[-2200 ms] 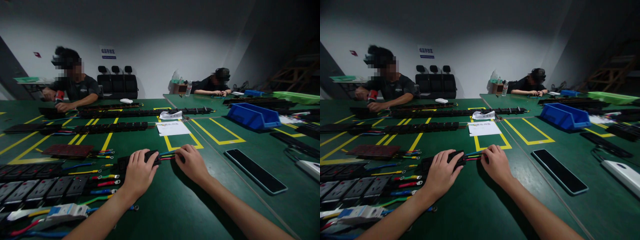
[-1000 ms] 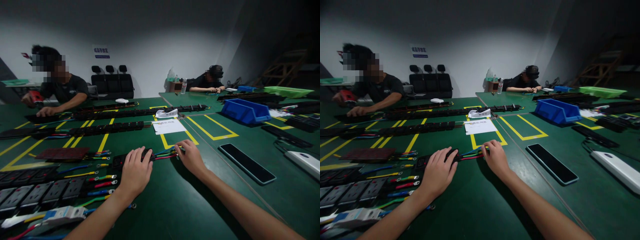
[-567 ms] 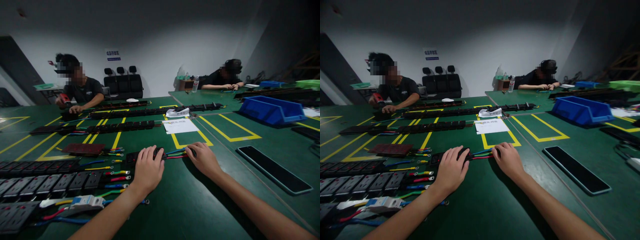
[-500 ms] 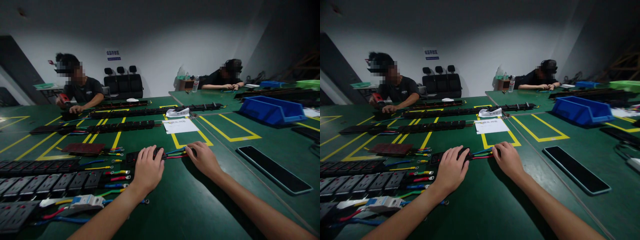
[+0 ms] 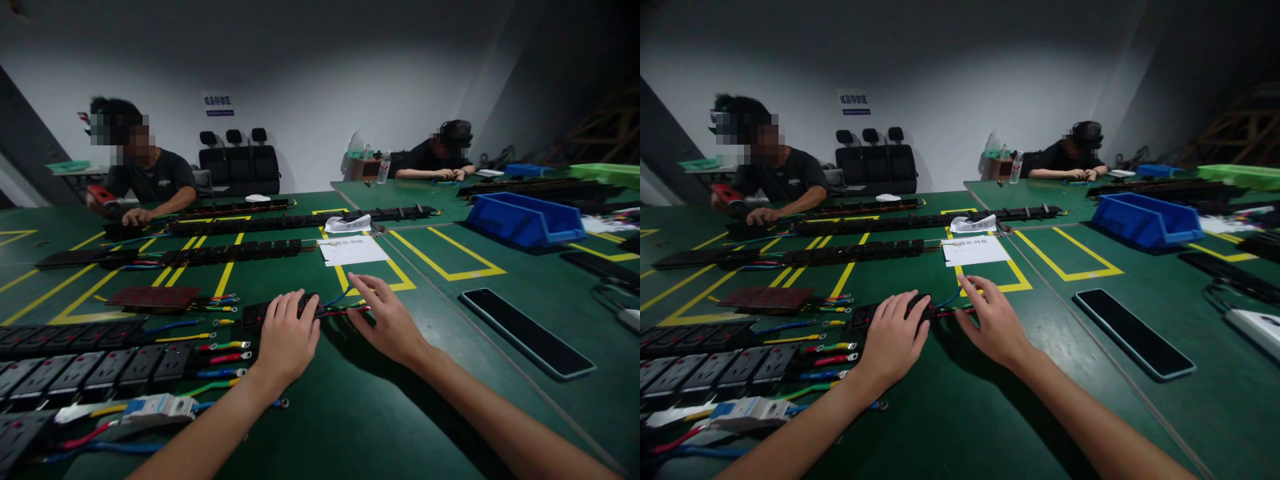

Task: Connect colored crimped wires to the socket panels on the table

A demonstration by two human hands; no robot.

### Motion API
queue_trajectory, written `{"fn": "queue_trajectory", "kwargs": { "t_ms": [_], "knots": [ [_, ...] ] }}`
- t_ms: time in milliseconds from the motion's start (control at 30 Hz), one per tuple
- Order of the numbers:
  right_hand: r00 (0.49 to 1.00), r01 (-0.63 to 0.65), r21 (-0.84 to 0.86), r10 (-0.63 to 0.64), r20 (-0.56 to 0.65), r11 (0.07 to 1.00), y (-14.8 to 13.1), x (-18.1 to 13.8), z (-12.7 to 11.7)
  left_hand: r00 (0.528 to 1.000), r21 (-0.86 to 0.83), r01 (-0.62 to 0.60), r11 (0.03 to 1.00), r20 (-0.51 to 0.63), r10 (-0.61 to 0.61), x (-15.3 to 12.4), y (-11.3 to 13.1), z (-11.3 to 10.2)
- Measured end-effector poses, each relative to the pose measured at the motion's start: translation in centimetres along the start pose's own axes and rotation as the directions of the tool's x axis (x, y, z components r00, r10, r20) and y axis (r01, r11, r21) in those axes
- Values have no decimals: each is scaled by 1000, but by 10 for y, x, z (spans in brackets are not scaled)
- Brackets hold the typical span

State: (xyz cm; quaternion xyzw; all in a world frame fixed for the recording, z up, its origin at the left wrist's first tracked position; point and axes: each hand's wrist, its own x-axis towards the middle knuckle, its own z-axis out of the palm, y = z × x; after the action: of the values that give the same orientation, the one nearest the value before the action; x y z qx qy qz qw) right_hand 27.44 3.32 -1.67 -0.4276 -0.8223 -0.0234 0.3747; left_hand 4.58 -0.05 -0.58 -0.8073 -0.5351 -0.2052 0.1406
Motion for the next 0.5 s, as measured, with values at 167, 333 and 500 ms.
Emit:
{"fn": "queue_trajectory", "kwargs": {
  "t_ms": [167, 333, 500],
  "knots": [
    [992, -129, -55, 128, -19, 990, 7, -1, 9, 1000, 4, -6, 1000, -5, 6, 0, -1, -1],
    [956, -217, -16, 210, -205, 976, 10, 1, 6, 1000, 2, -8, 1000, -2, 8, 0, -1, -1],
    [983, -107, -81, 93, -161, 991, 4, 2, 1, 1000, 8, 1, 1000, 18, -1, 1, -1, -2]
  ]
}}
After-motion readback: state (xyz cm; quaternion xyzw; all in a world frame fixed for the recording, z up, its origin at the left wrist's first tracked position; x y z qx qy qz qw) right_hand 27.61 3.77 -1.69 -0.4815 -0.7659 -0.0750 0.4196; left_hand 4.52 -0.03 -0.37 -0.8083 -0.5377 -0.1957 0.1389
